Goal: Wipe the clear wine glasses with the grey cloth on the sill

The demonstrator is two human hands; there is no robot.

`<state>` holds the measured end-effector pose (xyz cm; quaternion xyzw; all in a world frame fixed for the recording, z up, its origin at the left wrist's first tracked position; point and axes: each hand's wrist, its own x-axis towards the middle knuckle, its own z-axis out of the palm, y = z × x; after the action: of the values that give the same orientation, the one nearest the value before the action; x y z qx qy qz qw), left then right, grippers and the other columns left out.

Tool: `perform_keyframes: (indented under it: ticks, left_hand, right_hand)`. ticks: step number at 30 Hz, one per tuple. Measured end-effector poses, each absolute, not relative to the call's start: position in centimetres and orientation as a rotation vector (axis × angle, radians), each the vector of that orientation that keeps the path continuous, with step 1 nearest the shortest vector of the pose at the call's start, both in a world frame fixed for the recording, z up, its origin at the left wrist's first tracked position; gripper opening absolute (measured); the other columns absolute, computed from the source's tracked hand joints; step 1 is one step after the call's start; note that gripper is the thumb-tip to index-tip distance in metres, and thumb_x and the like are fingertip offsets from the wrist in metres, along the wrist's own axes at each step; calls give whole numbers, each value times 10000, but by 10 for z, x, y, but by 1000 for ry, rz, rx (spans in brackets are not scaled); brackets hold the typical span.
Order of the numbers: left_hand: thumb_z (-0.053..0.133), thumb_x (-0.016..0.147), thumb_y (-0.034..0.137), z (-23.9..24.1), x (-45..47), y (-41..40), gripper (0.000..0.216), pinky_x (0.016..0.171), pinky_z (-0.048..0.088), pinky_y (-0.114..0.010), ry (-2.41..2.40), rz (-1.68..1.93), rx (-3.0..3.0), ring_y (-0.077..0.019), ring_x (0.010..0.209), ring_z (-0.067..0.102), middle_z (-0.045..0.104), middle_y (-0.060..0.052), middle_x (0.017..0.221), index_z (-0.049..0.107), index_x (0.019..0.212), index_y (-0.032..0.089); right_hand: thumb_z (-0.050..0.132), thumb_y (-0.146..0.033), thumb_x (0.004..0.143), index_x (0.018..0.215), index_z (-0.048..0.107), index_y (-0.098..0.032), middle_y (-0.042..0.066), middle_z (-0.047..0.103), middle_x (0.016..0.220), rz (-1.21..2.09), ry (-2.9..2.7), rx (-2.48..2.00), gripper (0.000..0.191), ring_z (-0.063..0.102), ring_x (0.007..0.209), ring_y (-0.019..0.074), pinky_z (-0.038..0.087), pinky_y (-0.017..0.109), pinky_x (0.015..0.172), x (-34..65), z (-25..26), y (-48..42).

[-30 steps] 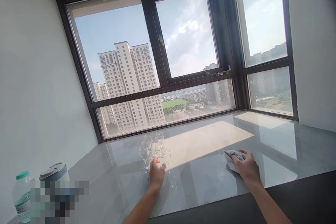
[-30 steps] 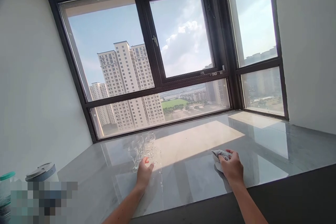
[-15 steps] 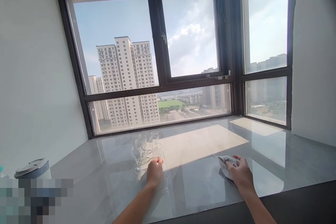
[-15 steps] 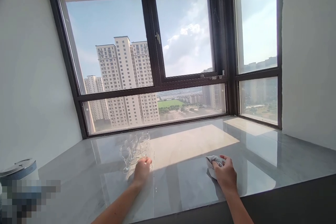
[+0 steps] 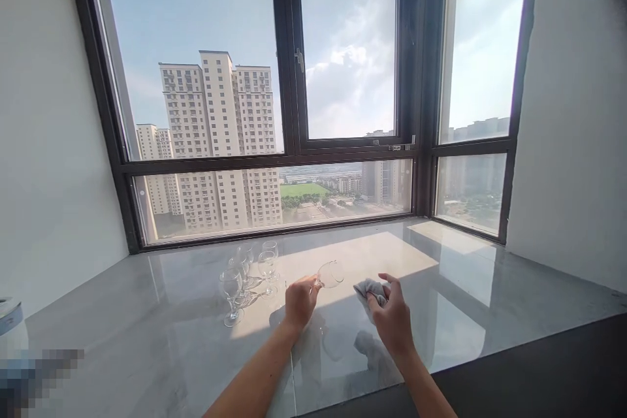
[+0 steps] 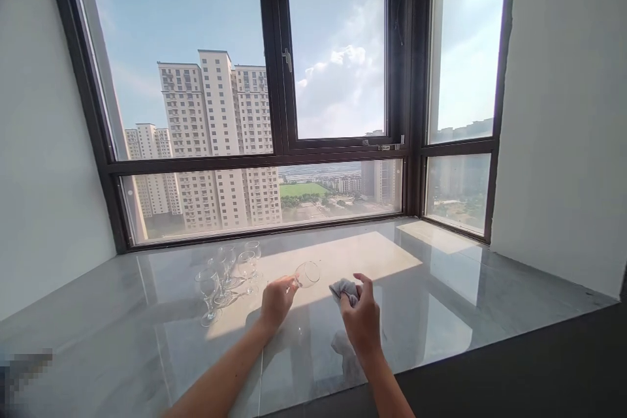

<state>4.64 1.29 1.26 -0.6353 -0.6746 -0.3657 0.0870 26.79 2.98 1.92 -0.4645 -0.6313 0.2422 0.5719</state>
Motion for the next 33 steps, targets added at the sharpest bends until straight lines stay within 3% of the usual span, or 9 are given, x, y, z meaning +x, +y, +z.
perform_keyframes:
  ticks: [2, 6, 12, 19, 23, 27, 33]
  left_hand:
    - [472, 947, 267, 13, 41, 12, 269, 645, 352, -244, -2101, -998, -1770, -181, 764, 630, 718, -55, 864, 730, 882, 227]
    - [520, 909, 242, 15, 40, 10, 187, 614, 298, -263, -2133, -858, -1717, -178, 741, 589, 677, -51, 832, 699, 859, 218]
    - [478, 862, 120, 19, 48, 9, 230, 586, 272, -288, -1995, -658, -1903, -187, 745, 552, 620, -54, 742, 661, 747, 198]
    - [519, 901, 188, 30, 49, -1, 194, 631, 353, -269, -1740, -610, -2151, -193, 821, 545, 629, -55, 787, 704, 850, 219]
    - [572, 896, 227, 27, 52, -5, 157, 683, 378, -261, -1725, -720, -2224, -169, 809, 554, 644, -35, 779, 715, 830, 229]
    - [614, 883, 253, 23, 55, -4, 139, 683, 375, -252, -1703, -776, -2281, -157, 779, 560, 642, -21, 745, 718, 792, 233]
    - [593, 885, 216, 26, 56, -3, 147, 676, 369, -237, -1727, -924, -2252, -150, 760, 568, 654, -17, 749, 718, 808, 224]
  right_hand:
    - [518, -298, 838, 1232, 461, -209, 55, 688, 881, 463, -1634, -929, 408, 656, 739, 203, 492, 281, 661, 246, 35, 26]
    - [451, -96, 795, 1251, 464, -225, 61, 650, 947, 248, -1895, -742, 474, 639, 834, 207, 483, 285, 700, 208, 55, 22]
    - [403, -3, 756, 1180, 518, -220, 49, 600, 861, 155, -1974, -773, 490, 590, 699, 189, 441, 260, 622, 195, 34, 16]
    - [439, -75, 786, 1205, 527, -225, 74, 660, 973, 270, -1836, -781, 453, 637, 839, 211, 494, 295, 711, 218, 37, 29]
    - [529, -247, 821, 1148, 554, -213, 40, 691, 851, 446, -1595, -861, 330, 639, 721, 181, 498, 272, 673, 232, 41, 36]
    - [594, -355, 793, 1141, 568, -194, 56, 707, 849, 540, -1383, -943, 385, 646, 704, 189, 496, 278, 648, 243, 37, 41]
    - [630, -370, 756, 1173, 552, -186, 83, 718, 910, 680, -1218, -961, 463, 666, 777, 219, 511, 323, 711, 254, 29, 49]
